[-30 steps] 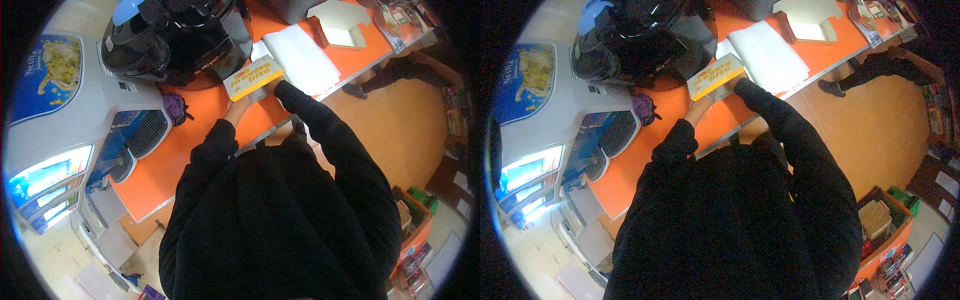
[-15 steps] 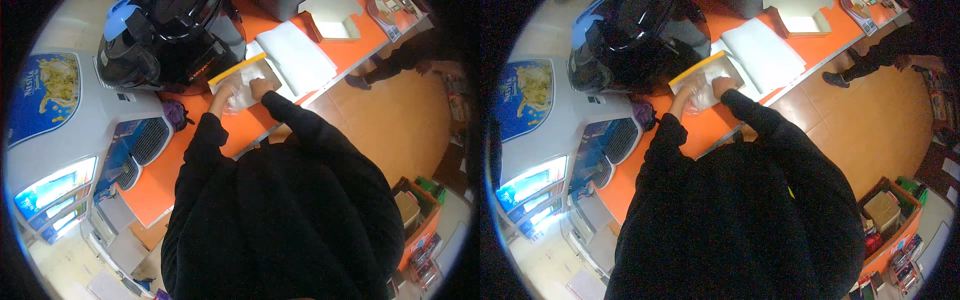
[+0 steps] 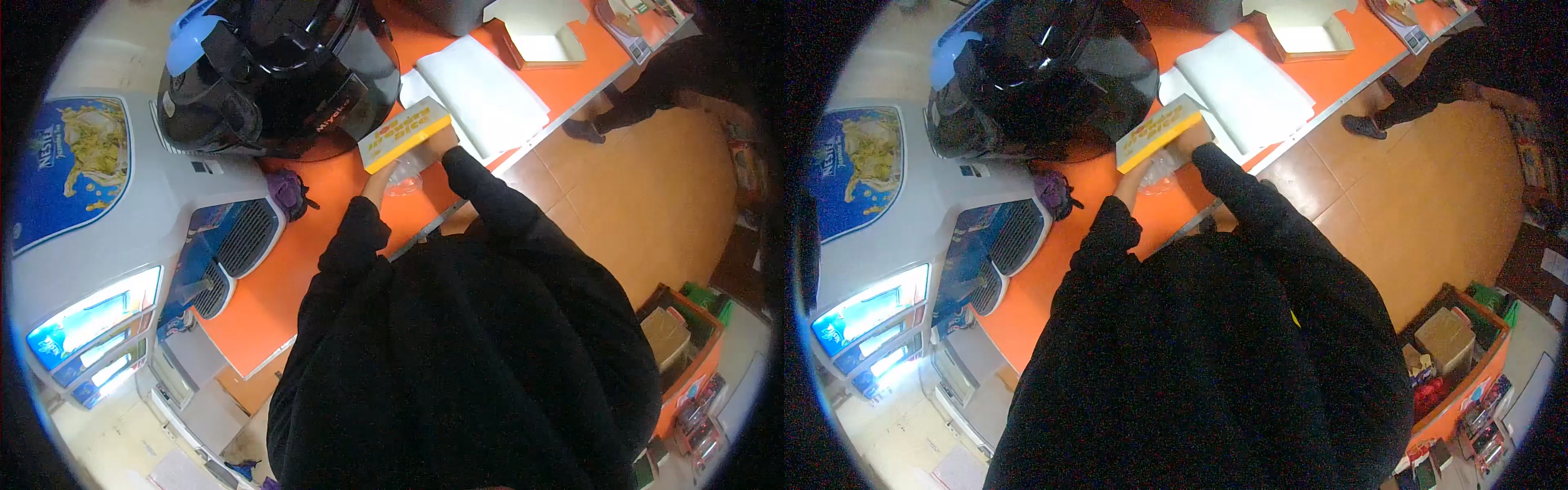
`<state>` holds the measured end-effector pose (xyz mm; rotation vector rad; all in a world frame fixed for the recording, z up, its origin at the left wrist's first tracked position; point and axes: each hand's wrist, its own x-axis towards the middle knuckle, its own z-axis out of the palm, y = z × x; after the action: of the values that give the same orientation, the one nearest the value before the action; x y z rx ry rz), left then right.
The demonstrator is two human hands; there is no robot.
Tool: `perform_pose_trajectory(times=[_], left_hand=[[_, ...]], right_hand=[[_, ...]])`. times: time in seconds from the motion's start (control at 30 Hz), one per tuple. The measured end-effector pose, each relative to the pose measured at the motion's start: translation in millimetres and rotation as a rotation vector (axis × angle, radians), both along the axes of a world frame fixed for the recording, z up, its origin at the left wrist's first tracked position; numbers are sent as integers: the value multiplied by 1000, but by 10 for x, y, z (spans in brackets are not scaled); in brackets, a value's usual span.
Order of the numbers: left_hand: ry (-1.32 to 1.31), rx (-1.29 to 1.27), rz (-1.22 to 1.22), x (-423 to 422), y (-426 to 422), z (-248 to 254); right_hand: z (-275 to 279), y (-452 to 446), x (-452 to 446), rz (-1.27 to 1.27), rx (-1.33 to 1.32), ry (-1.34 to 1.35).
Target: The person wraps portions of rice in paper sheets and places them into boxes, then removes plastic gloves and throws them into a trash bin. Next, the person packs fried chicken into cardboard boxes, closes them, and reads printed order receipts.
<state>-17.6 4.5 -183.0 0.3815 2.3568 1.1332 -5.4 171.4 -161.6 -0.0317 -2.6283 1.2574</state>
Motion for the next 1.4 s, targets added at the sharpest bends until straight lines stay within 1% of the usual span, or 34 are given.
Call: perform_pose_trajectory(times=[0.03,0.07,0.1,0.17,0.2,0.23,0.3,0.37,0.43,0.5,0.53,0.6,0.63,0.7,0.73,0.77,0.83,0.87,0.9,0.97,1.03,1.07,1.1,1.13,1.2,1.23,1.3,1.37,1.4], left_hand=[[15,-20,-8,-68,10,14],[21,-30,-20,-124,14,30],[19,-33,-31,-154,12,58],[-2,-8,-36,-98,-48,123],[5,-2,-26,-64,-74,120],[27,-2,-9,-20,-97,111],[114,-40,35,-74,-18,-8],[213,-83,80,-205,127,-105],[251,-198,51,-320,231,-17],[257,-250,30,-346,280,99],[253,-261,20,-351,279,124],[234,-252,2,-375,247,184],[217,-236,-5,-405,235,217],[157,-195,-20,-482,189,278],[121,-173,-16,-529,156,326],[78,-144,-17,-596,140,371],[-45,-38,15,-614,87,464],[-120,29,47,-596,63,513],[-287,162,148,-553,40,617],[-620,410,420,-355,-73,880],[-650,538,400,-268,-187,1033],[-322,570,74,-339,-307,854],[39,629,-166,-364,-355,854],[-160,453,-28,-421,-378,857],[-449,294,253,-438,-344,882],[-448,295,255,-424,-339,805],[-274,197,16,-418,-323,686],[172,-123,-461,-411,-336,621],[268,-211,-369,-330,-242,502]], right_hand=[[118,8,5,-78,-20,48],[245,28,-26,44,88,-133],[191,31,-37,41,86,-133],[106,41,-113,144,524,206],[149,22,-137,167,458,16],[193,24,-170,165,458,19],[205,29,-205,203,452,-87],[41,50,-267,237,459,-51],[-145,38,-332,273,466,-14],[-237,8,-383,51,46,-216],[-155,-29,-317,50,44,-216],[-12,-98,-165,-3,-441,17],[22,-84,-185,-4,-442,22],[104,-57,-197,153,611,31],[337,-97,-113,66,696,190],[479,-139,-60,69,697,190],[585,-207,47,170,522,-287],[340,-202,37,147,533,-328],[317,-182,37,140,533,-326],[289,-156,43,224,769,-274],[131,-178,20,186,765,-267],[56,-174,-7,148,769,-253],[106,-181,14,153,768,-251],[160,-166,24,167,716,-260],[262,-178,29,183,664,-268],[311,-203,19,171,641,-241],[399,-274,1,156,617,-214],[469,-368,25,167,417,-466],[516,-390,46,172,528,-549]])
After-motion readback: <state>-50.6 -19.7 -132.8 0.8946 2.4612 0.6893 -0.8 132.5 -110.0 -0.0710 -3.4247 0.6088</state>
